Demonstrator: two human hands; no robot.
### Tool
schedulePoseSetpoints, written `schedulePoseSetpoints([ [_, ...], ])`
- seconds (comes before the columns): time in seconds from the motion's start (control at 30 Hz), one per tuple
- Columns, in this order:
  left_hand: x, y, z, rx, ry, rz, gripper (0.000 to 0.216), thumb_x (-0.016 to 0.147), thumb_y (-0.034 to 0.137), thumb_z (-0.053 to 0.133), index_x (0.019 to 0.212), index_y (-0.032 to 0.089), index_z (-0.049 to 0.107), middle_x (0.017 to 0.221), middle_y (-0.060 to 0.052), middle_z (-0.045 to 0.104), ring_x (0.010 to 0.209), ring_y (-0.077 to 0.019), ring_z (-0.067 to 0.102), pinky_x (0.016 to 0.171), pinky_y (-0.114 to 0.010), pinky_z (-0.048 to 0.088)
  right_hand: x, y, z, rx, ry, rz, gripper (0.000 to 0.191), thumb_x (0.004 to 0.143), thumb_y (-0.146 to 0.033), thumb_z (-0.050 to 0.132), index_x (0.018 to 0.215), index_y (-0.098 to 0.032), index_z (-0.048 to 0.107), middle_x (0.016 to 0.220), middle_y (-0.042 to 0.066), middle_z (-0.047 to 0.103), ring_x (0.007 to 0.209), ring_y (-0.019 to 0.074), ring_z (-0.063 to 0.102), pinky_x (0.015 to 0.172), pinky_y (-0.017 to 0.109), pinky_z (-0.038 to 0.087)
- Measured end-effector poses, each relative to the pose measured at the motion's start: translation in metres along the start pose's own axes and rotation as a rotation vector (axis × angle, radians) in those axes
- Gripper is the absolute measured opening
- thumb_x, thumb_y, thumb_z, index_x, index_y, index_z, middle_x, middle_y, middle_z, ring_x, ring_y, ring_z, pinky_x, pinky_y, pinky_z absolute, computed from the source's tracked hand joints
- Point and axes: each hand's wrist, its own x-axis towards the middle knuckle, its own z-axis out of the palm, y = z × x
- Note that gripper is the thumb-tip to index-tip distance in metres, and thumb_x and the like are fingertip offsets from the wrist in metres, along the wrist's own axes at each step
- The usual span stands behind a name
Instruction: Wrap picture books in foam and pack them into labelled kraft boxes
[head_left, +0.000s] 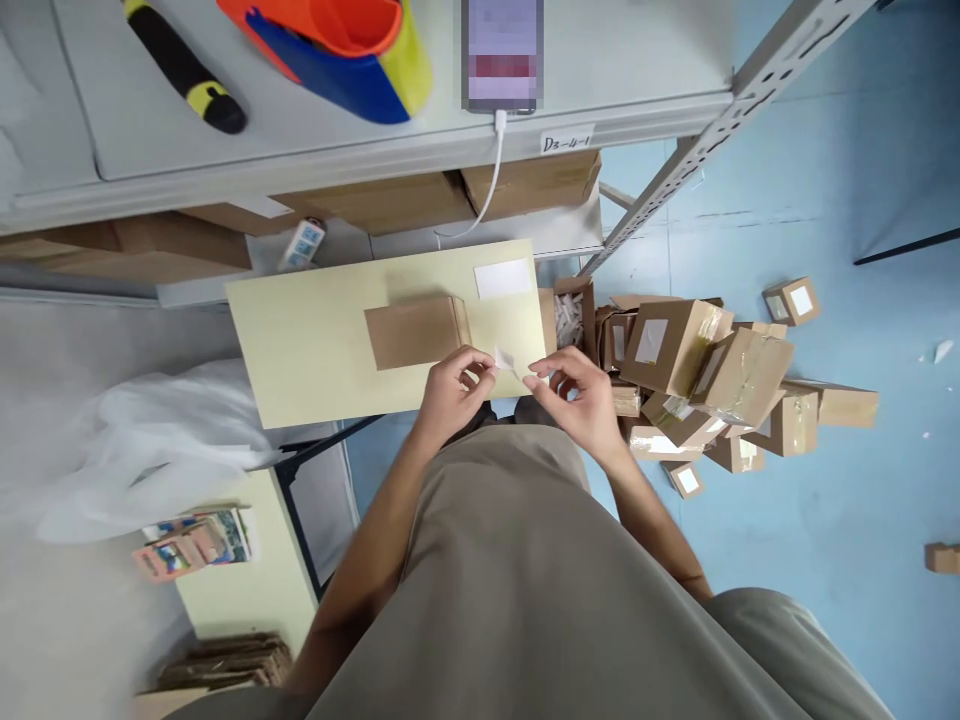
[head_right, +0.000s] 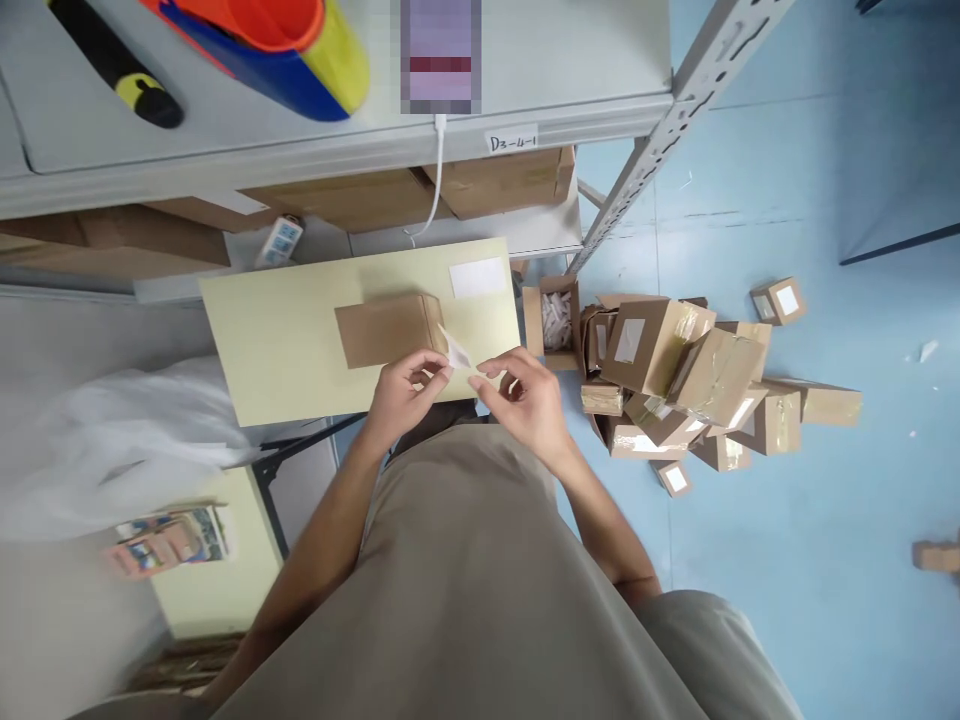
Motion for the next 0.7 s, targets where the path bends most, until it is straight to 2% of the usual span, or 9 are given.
schedulePoseSetpoints([
  [0.1, 0.003, 0.024, 0.015, 0.016, -0.065, 0.036, 0.012, 0.095, 0.034, 0.071, 0.089, 0.024, 0.071, 0.090, -0.004, 0.075, 0.080, -0.0168, 0.070, 0.066, -0.026, 0.055, 0.004, 0.009, 0.002, -0.056, 0.009, 0.029, 0.022, 0.097, -0.048, 0.085, 0.108, -0.029, 0.083, 0.105, 0.002, 0.074, 0.066, 0.0133, 0.062, 0.062, 0.031, 0.053],
  [0.2, 0.007, 0.037, 0.027, 0.019, -0.124, 0.058, 0.012, 0.096, 0.032, 0.069, 0.088, 0.023, 0.071, 0.092, -0.004, 0.076, 0.079, -0.0160, 0.069, 0.068, -0.026, 0.056, 0.009, 0.020, -0.006, -0.079, -0.021, 0.031, 0.017, 0.101, -0.044, 0.080, 0.099, -0.027, 0.081, 0.100, 0.002, 0.075, 0.065, 0.0132, 0.062, 0.065, 0.031, 0.052],
  [0.3, 0.011, 0.038, 0.036, 0.053, -0.148, 0.055, 0.008, 0.094, 0.029, 0.068, 0.089, 0.023, 0.071, 0.093, -0.004, 0.076, 0.079, -0.0156, 0.069, 0.067, -0.025, 0.055, 0.015, 0.033, -0.017, -0.052, -0.035, 0.032, 0.023, 0.104, -0.043, 0.074, 0.090, -0.025, 0.078, 0.093, 0.001, 0.074, 0.064, 0.0132, 0.060, 0.066, 0.031, 0.050],
  [0.4, 0.018, 0.026, 0.042, 0.105, -0.135, 0.000, 0.006, 0.090, 0.028, 0.068, 0.089, 0.023, 0.071, 0.091, -0.003, 0.077, 0.081, -0.0169, 0.071, 0.066, -0.025, 0.054, 0.020, 0.048, -0.032, -0.020, 0.059, 0.069, 0.030, 0.104, -0.050, 0.074, 0.090, -0.024, 0.076, 0.092, 0.002, 0.073, 0.067, 0.0141, 0.059, 0.066, 0.031, 0.049],
  [0.53, 0.036, -0.007, 0.049, 0.145, -0.108, -0.124, 0.009, 0.088, 0.030, 0.068, 0.089, 0.023, 0.074, 0.092, -0.004, 0.080, 0.085, -0.0198, 0.074, 0.071, -0.028, 0.057, 0.026, 0.073, -0.064, 0.034, 0.269, 0.164, 0.040, 0.100, -0.062, 0.076, 0.091, -0.023, 0.074, 0.086, 0.001, 0.071, 0.069, 0.0147, 0.058, 0.064, 0.030, 0.048],
  [0.7, 0.069, -0.047, 0.071, 0.294, -0.042, -0.289, 0.006, 0.084, 0.023, 0.068, 0.085, 0.024, 0.075, 0.092, -0.004, 0.083, 0.088, -0.0236, 0.077, 0.084, -0.033, 0.060, 0.028, 0.090, -0.121, 0.037, 0.632, 0.221, 0.041, 0.098, -0.063, 0.076, 0.094, -0.022, 0.072, 0.072, -0.004, 0.061, 0.059, 0.0128, 0.054, 0.057, 0.028, 0.045],
])
